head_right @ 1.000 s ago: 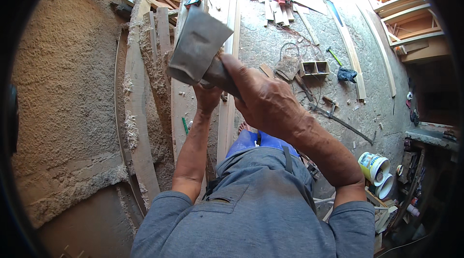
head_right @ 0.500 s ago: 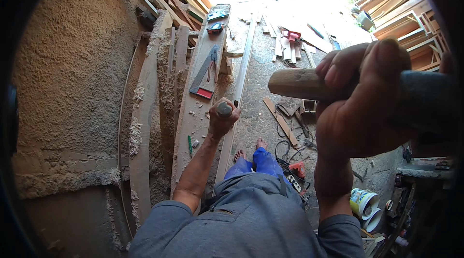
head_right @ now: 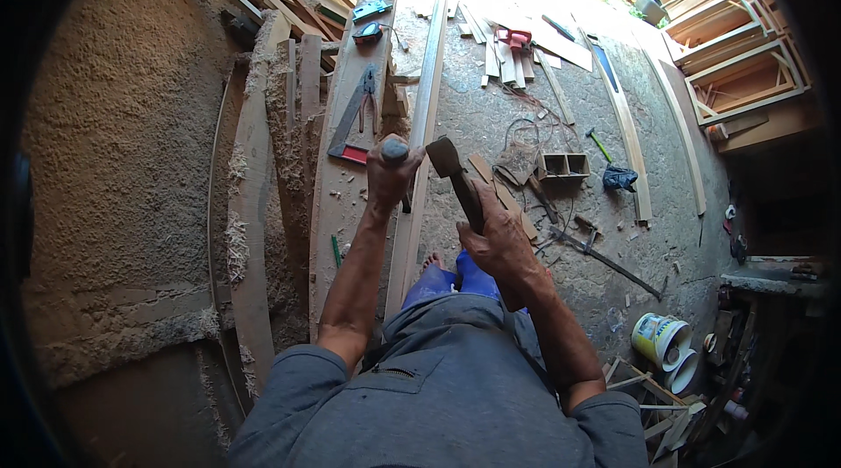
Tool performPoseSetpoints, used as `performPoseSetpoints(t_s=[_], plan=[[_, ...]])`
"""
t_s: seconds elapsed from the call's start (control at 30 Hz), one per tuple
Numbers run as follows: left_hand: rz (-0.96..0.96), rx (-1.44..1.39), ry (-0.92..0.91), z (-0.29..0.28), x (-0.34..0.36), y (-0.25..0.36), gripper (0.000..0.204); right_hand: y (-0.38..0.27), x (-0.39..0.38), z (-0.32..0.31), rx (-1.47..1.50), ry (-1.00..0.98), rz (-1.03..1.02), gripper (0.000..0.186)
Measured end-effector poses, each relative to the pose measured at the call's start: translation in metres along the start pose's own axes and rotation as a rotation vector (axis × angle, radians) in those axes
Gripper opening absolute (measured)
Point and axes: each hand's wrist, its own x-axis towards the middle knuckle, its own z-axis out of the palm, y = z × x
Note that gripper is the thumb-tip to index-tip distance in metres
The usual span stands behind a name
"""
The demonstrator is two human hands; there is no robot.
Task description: The person uses a chisel and mallet to carve a groove into a long wooden plank. They repeatedly position the chisel and strike it with the mallet to remove wood shavings along the plank's length.
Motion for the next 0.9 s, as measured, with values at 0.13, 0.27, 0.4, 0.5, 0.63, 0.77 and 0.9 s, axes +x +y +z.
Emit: performPoseSetpoints(t_s=[0.13, 0.27, 0.4, 0.5, 0.63, 0.77, 0.9], plan=[[0.433, -0.101, 0.021, -0.029, -0.154, -0.004, 0.027, 0.032, -0.007, 0.004, -0.032, 0.061, -0.015, 0.068], [0.394, -0.050, -0.076, -0.051, -0.158, 0.001, 0.028, 0.029, 0.001, 0.007, 0.042, 0.025, 0.165, 0.069], [0.400, 0.008, -0.134, -0.068, -0.144, -0.008, 0.027, 0.050, 0.012, 0.009, 0.061, 0.056, 0.038, 0.070], [0.205, -0.061, -0.303, -0.072, -0.079, 0.018, 0.026, 0.047, 0.016, 0.007, 0.096, 0.046, 0.204, 0.071], [0.044, -0.044, -0.513, -0.061, 0.027, 0.078, 0.024, 0.047, 0.015, 0.011, 0.279, -0.040, 0.419, 0.072], [0.196, -0.108, -0.162, -0.050, 0.052, 0.092, 0.025, 0.076, 0.007, 0.010, 0.296, -0.066, 0.443, 0.071], [0.227, -0.074, 0.024, -0.047, 0.049, 0.062, 0.023, 0.089, 0.011, 0.009, 0.284, -0.049, 0.507, 0.071]])
